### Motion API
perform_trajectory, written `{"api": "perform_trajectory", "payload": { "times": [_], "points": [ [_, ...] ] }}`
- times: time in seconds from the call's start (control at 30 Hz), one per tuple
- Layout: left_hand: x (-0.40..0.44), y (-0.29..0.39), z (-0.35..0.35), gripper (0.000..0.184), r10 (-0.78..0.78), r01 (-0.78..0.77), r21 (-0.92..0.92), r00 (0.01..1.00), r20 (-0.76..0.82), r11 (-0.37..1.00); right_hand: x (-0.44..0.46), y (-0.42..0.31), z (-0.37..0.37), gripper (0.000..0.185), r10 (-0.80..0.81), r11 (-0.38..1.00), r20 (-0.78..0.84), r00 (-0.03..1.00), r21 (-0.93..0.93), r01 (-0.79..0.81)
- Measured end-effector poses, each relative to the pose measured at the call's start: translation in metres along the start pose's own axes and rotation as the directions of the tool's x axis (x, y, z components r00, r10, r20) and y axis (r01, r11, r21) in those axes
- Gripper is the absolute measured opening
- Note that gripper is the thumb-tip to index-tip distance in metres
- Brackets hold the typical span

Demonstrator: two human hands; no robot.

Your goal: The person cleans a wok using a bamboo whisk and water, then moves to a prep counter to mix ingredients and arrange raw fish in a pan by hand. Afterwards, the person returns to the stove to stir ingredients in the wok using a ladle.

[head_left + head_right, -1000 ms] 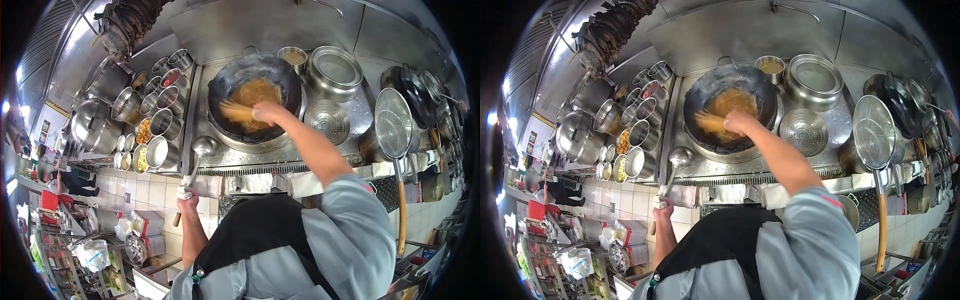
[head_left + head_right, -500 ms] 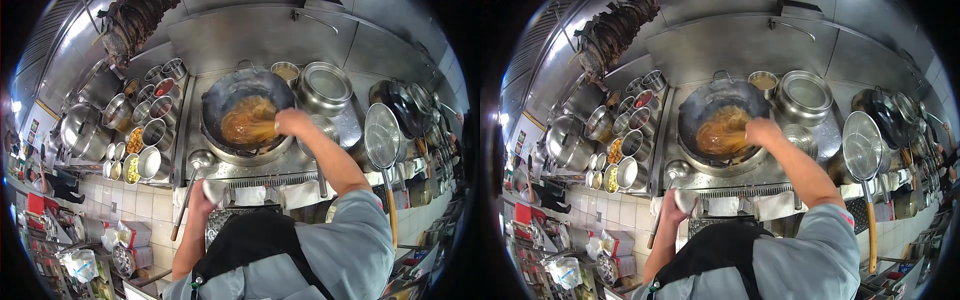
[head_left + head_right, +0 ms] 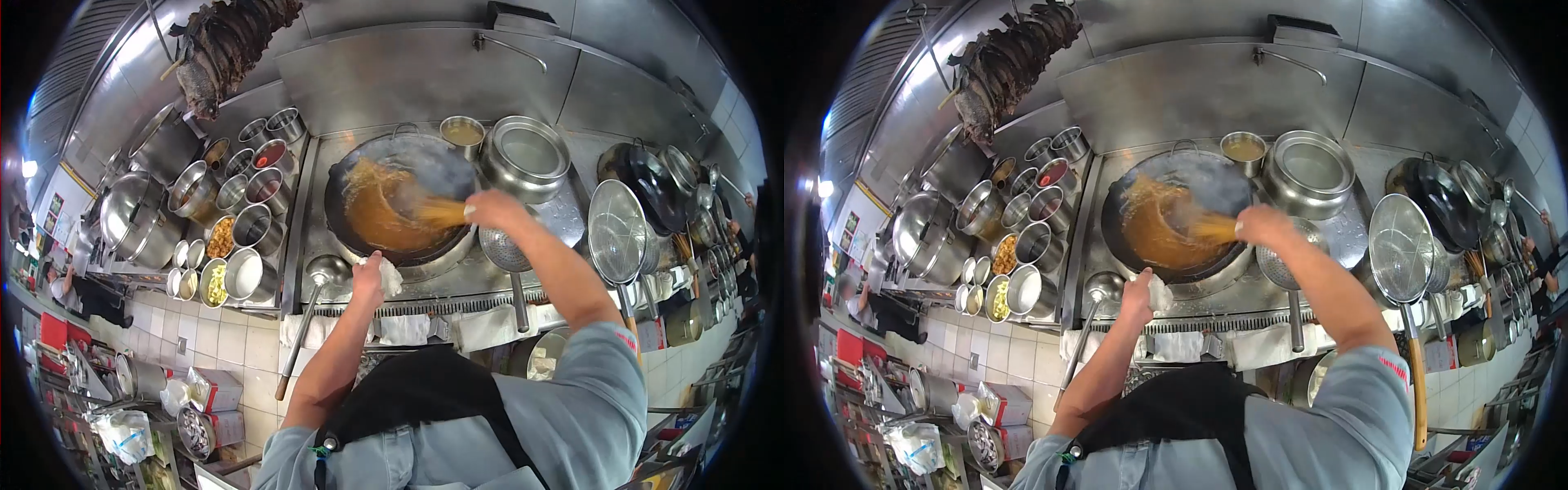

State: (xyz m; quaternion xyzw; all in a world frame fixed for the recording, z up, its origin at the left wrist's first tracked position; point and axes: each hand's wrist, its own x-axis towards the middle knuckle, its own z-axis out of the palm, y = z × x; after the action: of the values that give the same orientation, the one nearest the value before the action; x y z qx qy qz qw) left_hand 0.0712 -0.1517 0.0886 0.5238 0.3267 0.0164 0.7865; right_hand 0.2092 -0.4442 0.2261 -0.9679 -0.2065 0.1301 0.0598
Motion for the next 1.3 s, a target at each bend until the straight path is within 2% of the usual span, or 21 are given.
{"api": "perform_trajectory", "payload": {
  "times": [0.07,0.13,0.17,0.27,0.37,0.43,0.5,0.6,0.63,0.7,0.77,0.83,0.87,0.93,0.97,1.03,1.1,1.17,1.2,1.27,1.3],
  "points": [
    [0.035,-0.023,-0.015,0.087,0.008,-0.009,0.001,0.995,0.094,1.000,0.045,0.013,0.010,0.040,0.065,0.998,-0.101,0.993,-0.005,-0.066],
    [0.001,-0.009,0.002,0.090,0.050,-0.053,0.055,0.997,0.050,0.997,0.078,-0.026,0.017,0.039,0.192,0.952,-0.113,0.975,0.261,-0.157],
    [-0.026,0.008,0.012,0.090,0.041,-0.022,0.252,0.997,-0.072,0.967,0.117,-0.039,0.056,0.039,0.195,0.917,-0.087,0.977,0.371,-0.150],
    [-0.028,0.016,-0.019,0.097,0.007,-0.013,0.444,1.000,0.015,0.896,0.129,-0.115,0.091,0.040,0.135,0.913,-0.113,0.984,0.401,-0.079],
    [-0.062,0.009,-0.086,0.067,-0.078,0.015,0.265,0.970,0.229,0.964,0.082,-0.149,0.084,0.056,0.006,0.928,-0.070,0.998,0.373,0.020],
    [-0.129,0.016,-0.130,0.049,-0.121,0.106,0.069,0.951,0.285,0.992,0.035,-0.136,0.069,0.054,-0.093,0.952,-0.023,0.995,0.290,0.096],
    [-0.144,-0.027,-0.209,0.050,-0.260,0.285,-0.151,0.951,0.166,0.947,-0.003,-0.101,0.046,0.050,-0.164,0.954,0.063,0.985,0.263,0.142],
    [-0.195,-0.055,-0.274,0.051,-0.391,0.366,-0.406,0.920,0.021,0.838,0.001,-0.050,0.006,0.037,-0.076,0.991,0.164,0.983,0.121,0.056],
    [-0.197,-0.061,-0.289,0.050,-0.398,0.393,-0.407,0.914,0.076,0.825,0.035,-0.027,0.025,0.035,-0.131,0.991,0.023,0.991,-0.034,0.131],
    [-0.185,-0.068,-0.301,0.046,-0.425,0.436,-0.434,0.896,0.128,0.789,0.082,-0.040,0.014,0.032,0.019,0.995,0.044,0.999,0.098,-0.024],
    [-0.160,-0.062,-0.280,0.041,-0.389,0.410,-0.380,0.911,0.133,0.829,0.134,-0.061,0.053,0.032,0.136,0.861,-0.092,0.986,0.504,-0.071],
    [-0.139,-0.061,-0.269,0.040,-0.296,0.339,-0.242,0.935,0.197,0.909,0.145,-0.113,0.063,0.035,0.173,0.770,0.150,0.973,0.595,-0.229],
    [-0.141,-0.058,-0.265,0.040,-0.283,0.320,-0.239,0.943,0.177,0.917,0.155,-0.128,0.092,0.034,0.163,0.853,-0.037,0.986,0.508,-0.122],
    [-0.151,-0.050,-0.255,0.041,-0.266,0.293,-0.227,0.953,0.142,0.929,0.114,-0.155,0.095,0.038,0.117,0.852,-0.115,0.986,0.522,-0.040],
    [-0.160,-0.053,-0.263,0.041,-0.286,0.308,-0.230,0.950,0.124,0.923,0.075,-0.164,0.066,0.039,0.025,0.839,0.060,0.998,0.541,-0.054],
    [-0.185,-0.060,-0.284,0.044,-0.305,0.312,-0.303,0.950,0.069,0.901,0.007,-0.156,0.044,0.039,-0.102,0.848,0.131,0.986,0.529,0.018],
    [-0.207,-0.085,-0.324,0.046,-0.329,0.318,-0.426,0.943,0.050,0.847,-0.001,-0.093,0.093,0.042,-0.353,0.878,-0.236,0.905,0.249,0.408],
    [-0.231,-0.070,-0.315,0.046,-0.312,0.283,-0.472,0.950,0.018,0.835,-0.011,-0.065,0.042,0.046,-0.026,0.916,0.188,0.982,0.398,-0.052],
    [-0.225,-0.065,-0.312,0.045,-0.322,0.302,-0.456,0.946,0.035,0.837,0.010,-0.052,0.031,0.038,0.017,0.962,0.248,0.969,0.259,-0.083],
    [-0.208,-0.064,-0.307,0.044,-0.339,0.335,-0.421,0.938,0.068,0.843,0.065,-0.043,0.037,0.033,0.049,0.983,0.002,0.999,0.176,-0.048],
    [-0.190,-0.059,-0.300,0.043,-0.313,0.348,-0.362,0.938,0.152,0.865,0.088,-0.057,0.038,0.034,0.175,0.929,0.022,0.984,0.326,-0.172]
  ]
}}
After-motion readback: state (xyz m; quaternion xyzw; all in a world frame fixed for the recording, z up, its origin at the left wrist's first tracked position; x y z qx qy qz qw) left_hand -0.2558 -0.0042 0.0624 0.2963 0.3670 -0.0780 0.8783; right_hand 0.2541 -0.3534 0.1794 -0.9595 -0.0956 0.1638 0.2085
